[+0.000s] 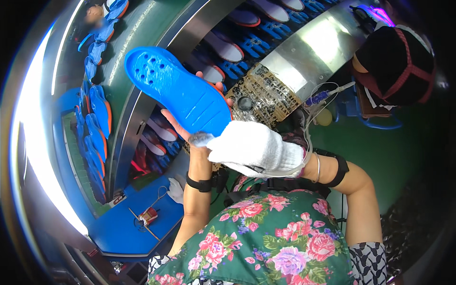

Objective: The person picks up a blue shoe sole from a conveyor belt, applies liquid to its surface with a brush, and places it back onto the belt, repeating this for several soles.

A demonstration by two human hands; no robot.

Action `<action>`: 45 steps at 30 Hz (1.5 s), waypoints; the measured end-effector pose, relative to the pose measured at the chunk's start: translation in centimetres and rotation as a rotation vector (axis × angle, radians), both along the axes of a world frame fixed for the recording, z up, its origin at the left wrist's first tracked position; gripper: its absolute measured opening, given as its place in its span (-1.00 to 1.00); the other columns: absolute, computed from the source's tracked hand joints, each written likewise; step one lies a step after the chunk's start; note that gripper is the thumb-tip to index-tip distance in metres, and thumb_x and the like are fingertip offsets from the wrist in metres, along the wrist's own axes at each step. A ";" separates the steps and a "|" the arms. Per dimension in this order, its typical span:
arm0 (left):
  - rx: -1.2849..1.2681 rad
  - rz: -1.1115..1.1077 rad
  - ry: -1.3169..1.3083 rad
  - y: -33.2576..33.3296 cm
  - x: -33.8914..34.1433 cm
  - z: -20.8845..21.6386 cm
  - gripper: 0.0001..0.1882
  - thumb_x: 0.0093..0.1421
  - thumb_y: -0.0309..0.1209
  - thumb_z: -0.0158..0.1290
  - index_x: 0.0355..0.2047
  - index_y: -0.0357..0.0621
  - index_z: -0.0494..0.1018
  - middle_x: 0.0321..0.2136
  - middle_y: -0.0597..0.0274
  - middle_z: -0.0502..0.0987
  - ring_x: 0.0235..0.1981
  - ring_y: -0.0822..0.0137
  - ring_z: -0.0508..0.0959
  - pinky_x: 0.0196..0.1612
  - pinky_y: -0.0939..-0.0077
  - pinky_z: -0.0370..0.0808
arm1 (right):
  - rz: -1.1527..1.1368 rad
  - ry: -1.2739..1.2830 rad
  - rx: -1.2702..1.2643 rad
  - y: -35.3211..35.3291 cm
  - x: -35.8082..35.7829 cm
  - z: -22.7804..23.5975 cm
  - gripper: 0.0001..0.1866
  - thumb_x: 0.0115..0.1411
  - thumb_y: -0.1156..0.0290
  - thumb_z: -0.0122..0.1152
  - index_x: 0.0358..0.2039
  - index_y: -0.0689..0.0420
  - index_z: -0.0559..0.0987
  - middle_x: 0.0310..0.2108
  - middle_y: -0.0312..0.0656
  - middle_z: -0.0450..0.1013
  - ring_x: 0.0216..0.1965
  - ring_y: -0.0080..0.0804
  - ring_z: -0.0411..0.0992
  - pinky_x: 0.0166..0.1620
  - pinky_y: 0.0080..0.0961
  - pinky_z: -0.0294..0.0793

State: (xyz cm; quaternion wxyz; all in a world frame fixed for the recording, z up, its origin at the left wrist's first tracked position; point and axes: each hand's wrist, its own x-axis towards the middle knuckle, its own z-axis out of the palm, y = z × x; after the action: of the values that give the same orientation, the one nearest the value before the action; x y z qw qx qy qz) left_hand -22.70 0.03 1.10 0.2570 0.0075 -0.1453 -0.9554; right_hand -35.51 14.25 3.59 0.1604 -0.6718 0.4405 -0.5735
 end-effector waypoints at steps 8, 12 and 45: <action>-0.041 -0.031 -0.069 -0.8 0.5 -0.8 0.23 0.09 0.47 0.06 0.49 -0.15 -0.06 0.31 -0.07 0.32 0.26 -0.17 0.39 0.16 -0.20 0.45 | -0.031 0.009 0.013 0.1 -0.7 -0.2 -0.79 0.07 0.46 0.49 -0.24 0.08 0.73 -0.24 -0.17 0.66 -0.24 -0.20 0.61 -0.17 -0.33 0.60; -0.074 -0.035 -0.052 -0.8 0.9 -0.2 0.24 0.09 0.44 0.09 0.49 -0.16 -0.09 0.38 -0.04 0.16 0.22 -0.25 0.40 0.11 -0.17 0.49 | 0.172 -0.438 0.241 0.5 -1.2 -0.3 -0.82 0.07 0.48 0.50 -0.27 0.12 0.72 -0.24 -0.16 0.67 -0.22 -0.30 0.63 -0.16 -0.37 0.62; -0.122 -0.257 -0.282 -4.3 0.9 0.0 0.27 0.03 0.32 0.21 0.51 -0.14 -0.14 0.38 -0.31 0.10 0.13 -0.43 0.43 0.13 -0.26 0.54 | 0.113 -0.580 0.331 -0.5 -1.1 -0.4 -0.82 0.01 0.63 0.45 -0.33 0.20 0.71 -0.27 -0.04 0.65 -0.20 -0.22 0.64 -0.13 -0.31 0.61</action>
State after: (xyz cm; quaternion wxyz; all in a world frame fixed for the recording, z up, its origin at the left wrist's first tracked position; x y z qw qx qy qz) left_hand -21.76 -4.30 1.05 0.1100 0.1068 -0.2373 -0.9593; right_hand -36.66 13.73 3.20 0.4176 -0.4689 0.4257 -0.6516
